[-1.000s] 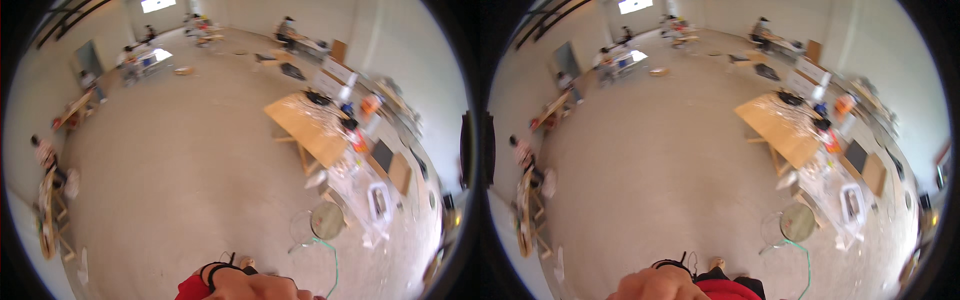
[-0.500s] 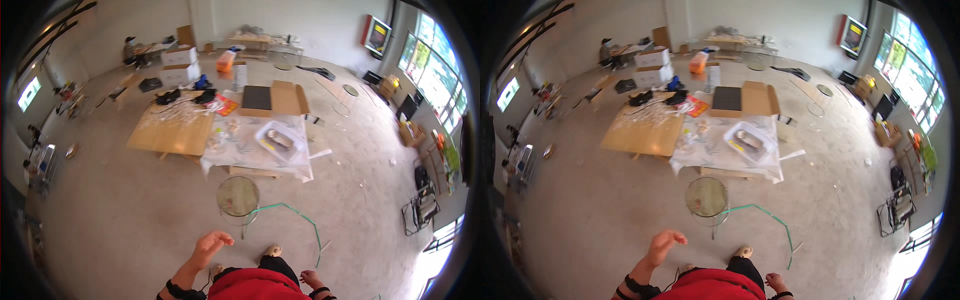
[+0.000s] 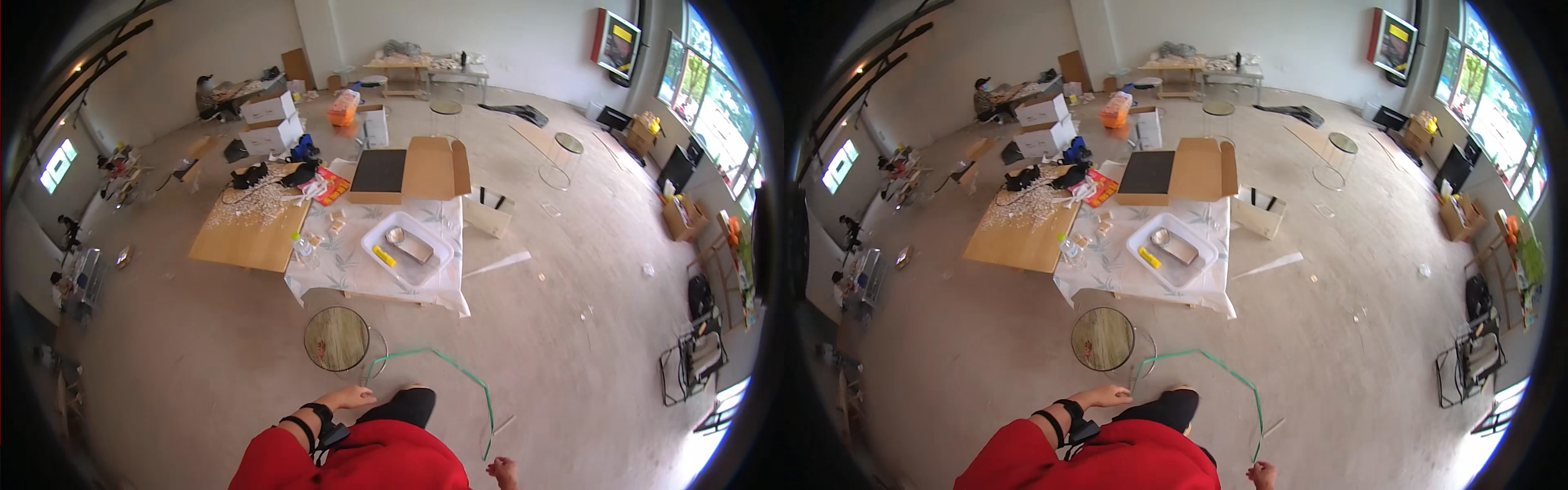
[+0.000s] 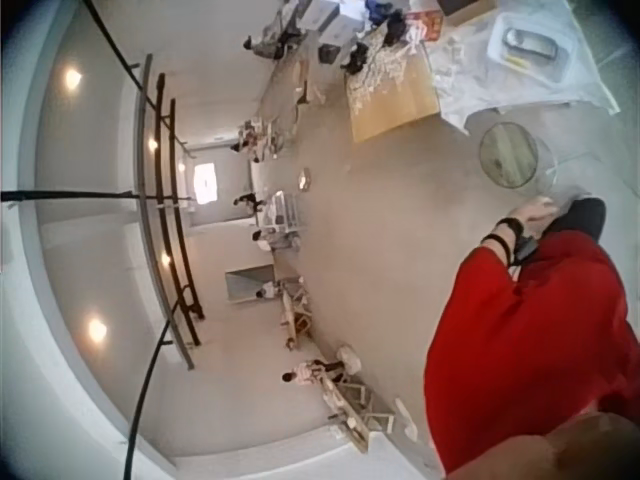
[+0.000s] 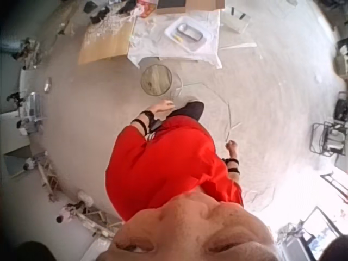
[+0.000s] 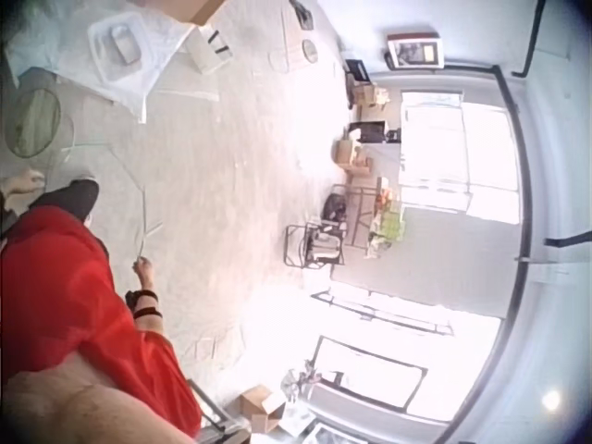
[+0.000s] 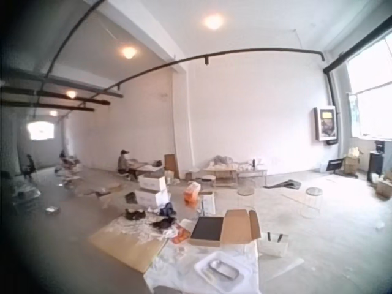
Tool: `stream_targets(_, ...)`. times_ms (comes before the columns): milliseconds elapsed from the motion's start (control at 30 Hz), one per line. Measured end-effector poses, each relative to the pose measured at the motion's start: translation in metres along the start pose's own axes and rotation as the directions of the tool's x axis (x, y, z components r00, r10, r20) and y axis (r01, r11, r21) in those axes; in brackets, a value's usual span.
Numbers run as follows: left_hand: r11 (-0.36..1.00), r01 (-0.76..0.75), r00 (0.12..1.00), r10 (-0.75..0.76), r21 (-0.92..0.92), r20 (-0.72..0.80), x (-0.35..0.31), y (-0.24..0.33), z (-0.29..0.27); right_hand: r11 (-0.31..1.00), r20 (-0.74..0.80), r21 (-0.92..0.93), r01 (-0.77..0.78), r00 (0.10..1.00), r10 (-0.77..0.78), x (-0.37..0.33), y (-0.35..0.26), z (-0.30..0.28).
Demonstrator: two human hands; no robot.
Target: The person picks up a plastic bag and a label, walks to a table to pick up a cardboard box, and then returns to the first table. They arrange cotton swabs into a row, place them into the plastic bag, and apply the label to the bag.
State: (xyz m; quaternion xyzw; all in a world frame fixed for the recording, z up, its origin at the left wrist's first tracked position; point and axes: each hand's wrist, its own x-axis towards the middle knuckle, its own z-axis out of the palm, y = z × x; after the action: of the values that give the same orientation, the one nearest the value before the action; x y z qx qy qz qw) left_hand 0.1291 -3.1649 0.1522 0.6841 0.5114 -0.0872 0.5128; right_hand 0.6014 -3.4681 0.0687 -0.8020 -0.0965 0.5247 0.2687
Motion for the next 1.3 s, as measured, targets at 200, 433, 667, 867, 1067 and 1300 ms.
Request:
stream_targets(200, 0.845, 0.524, 0.779, -0.425, -0.105, 0.461, 0.08, 0.06, 0.013, 0.996, 0.138, 0.089, -0.002, 0.99, -0.01, 0.062, -0.01, -0.045)
stream_targets(433, 0.813, 0.542, 0.742, -0.347, -0.211, 0.574, 0.229, 0.159, 0.023, 0.999, 0.068, -0.048, -0.004, 0.998, 0.007, 0.138, -0.082, -0.173)
stream_targets(667, 0.848, 0.524, 0.682, -0.357, -0.085, 0.638, 0.347, 0.252, 0.004, 1.0, -0.092, -0.011, 0.013, 0.996, -0.014, 0.194, -0.145, -0.278)
stream_targets(867, 0.807, 0.515, 0.768, -0.285, -0.29, 0.573, 0.396, 0.393, -0.037, 0.993, 0.131, 0.077, -0.088, 0.988, 0.078, 0.32, -0.192, -0.358)
stream_targets(1067, 0.714, 0.576, 0.8, -0.392, -0.398, 0.455, 0.486, 0.491, -0.048, 0.997, 0.038, 0.06, 0.053, 0.998, -0.055, 0.452, -0.327, -0.468)
stream_targets(1300, 0.934, 0.346, 0.89, -0.297, -0.087, 0.346, 0.588, 0.619, -0.096, 0.955, -0.015, -0.107, 0.276, 0.96, -0.279, 0.66, -0.597, -0.514)
